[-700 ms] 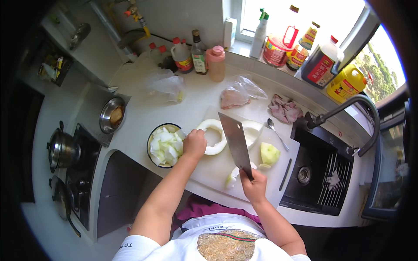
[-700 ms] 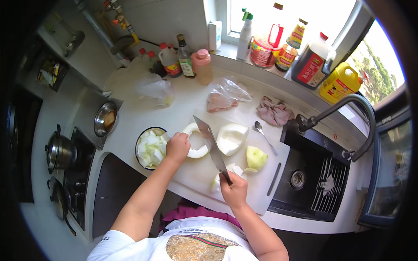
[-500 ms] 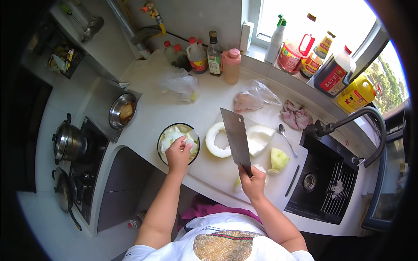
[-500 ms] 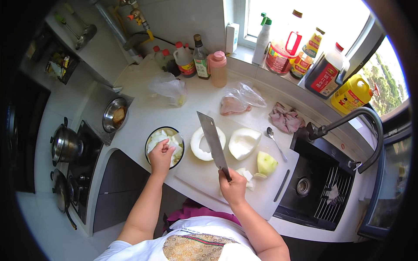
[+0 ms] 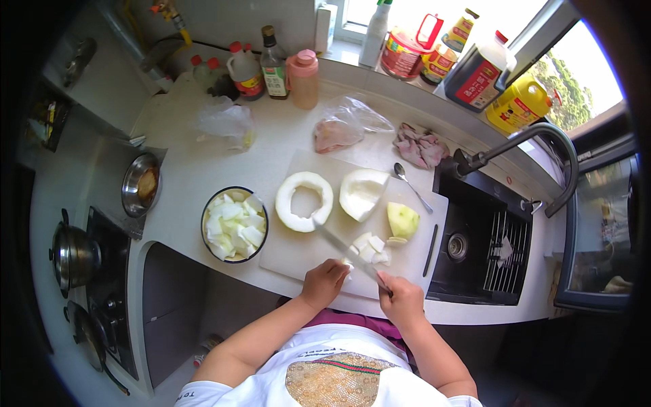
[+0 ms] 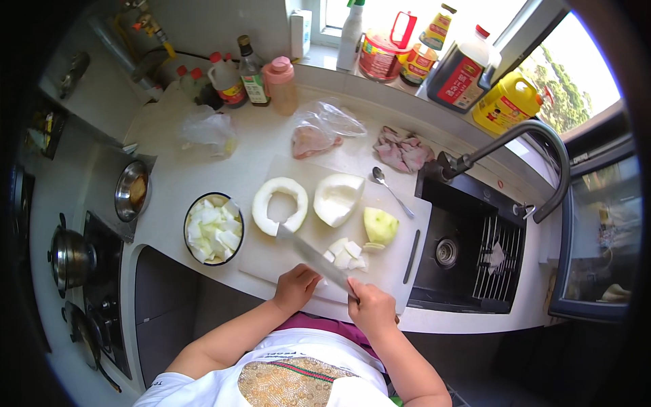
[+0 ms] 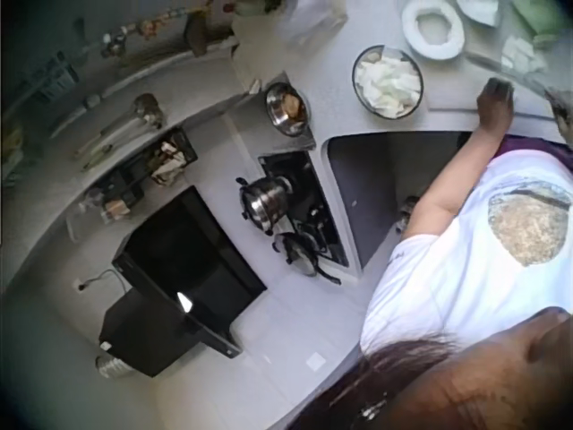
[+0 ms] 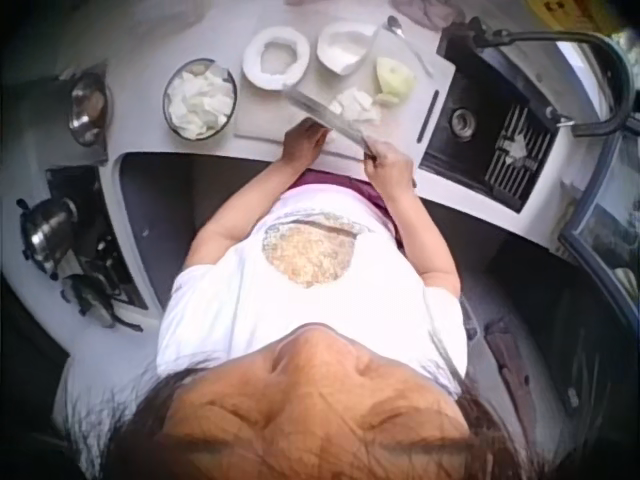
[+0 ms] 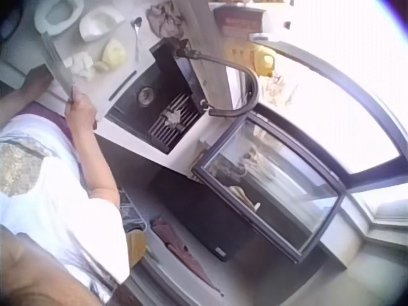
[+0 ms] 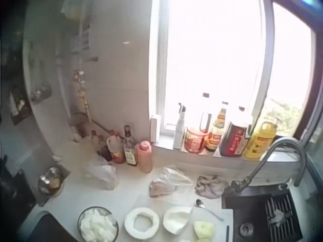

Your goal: The person chops a large white vegetable into cubes on a cutting board using a cleaver and transfers the pieces into a bowl. They then open a drawer to retrieve a metal bowl and place it on the counter.

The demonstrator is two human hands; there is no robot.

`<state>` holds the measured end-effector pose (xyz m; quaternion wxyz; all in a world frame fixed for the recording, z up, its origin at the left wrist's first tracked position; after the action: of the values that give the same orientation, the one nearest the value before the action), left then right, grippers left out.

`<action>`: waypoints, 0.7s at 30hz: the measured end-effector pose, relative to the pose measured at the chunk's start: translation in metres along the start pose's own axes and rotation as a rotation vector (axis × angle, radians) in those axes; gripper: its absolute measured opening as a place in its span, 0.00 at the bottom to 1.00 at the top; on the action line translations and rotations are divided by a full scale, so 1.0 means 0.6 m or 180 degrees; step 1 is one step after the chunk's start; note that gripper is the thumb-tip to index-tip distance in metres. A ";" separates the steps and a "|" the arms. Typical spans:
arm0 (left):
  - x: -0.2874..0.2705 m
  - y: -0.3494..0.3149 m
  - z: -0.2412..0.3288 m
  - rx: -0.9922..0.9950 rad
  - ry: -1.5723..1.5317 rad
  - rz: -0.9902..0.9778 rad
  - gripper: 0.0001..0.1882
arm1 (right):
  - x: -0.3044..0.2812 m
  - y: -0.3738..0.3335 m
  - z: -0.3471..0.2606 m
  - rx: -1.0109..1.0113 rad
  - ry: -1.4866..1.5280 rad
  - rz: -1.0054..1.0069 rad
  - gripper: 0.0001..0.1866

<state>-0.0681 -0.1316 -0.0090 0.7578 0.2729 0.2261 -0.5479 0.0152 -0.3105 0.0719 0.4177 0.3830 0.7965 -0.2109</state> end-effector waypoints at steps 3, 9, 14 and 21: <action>0.025 -0.024 -0.009 0.0098 0.0578 0.0011 0.09 | -0.015 -0.044 0.008 0.0086 -0.0420 -0.0372 0.16; 0.034 -0.032 -0.028 0.0251 0.0548 0.0139 0.12 | -0.015 -0.062 0.028 0.0125 -0.0560 -0.0749 0.16; 0.032 -0.021 -0.008 0.0208 0.0548 0.0410 0.13 | -0.014 -0.054 0.040 0.0112 -0.0587 -0.0984 0.14; 0.027 -0.009 0.008 0.0200 0.0646 0.0391 0.11 | -0.025 -0.033 0.051 0.0249 -0.0613 -0.1543 0.09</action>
<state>-0.0684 -0.1480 -0.0168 0.7542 0.3639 0.2672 -0.4768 0.0206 -0.3493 0.0672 0.4137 0.1749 0.8128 -0.3709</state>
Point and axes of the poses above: each hand's wrist, its own y-axis towards the middle knuckle, its own x-axis out of the palm, z = x × y, the point moved 1 cm from there along y, towards the middle knuckle, and after that the axes turned 3 degrees about -z, right-handed, at the moved point
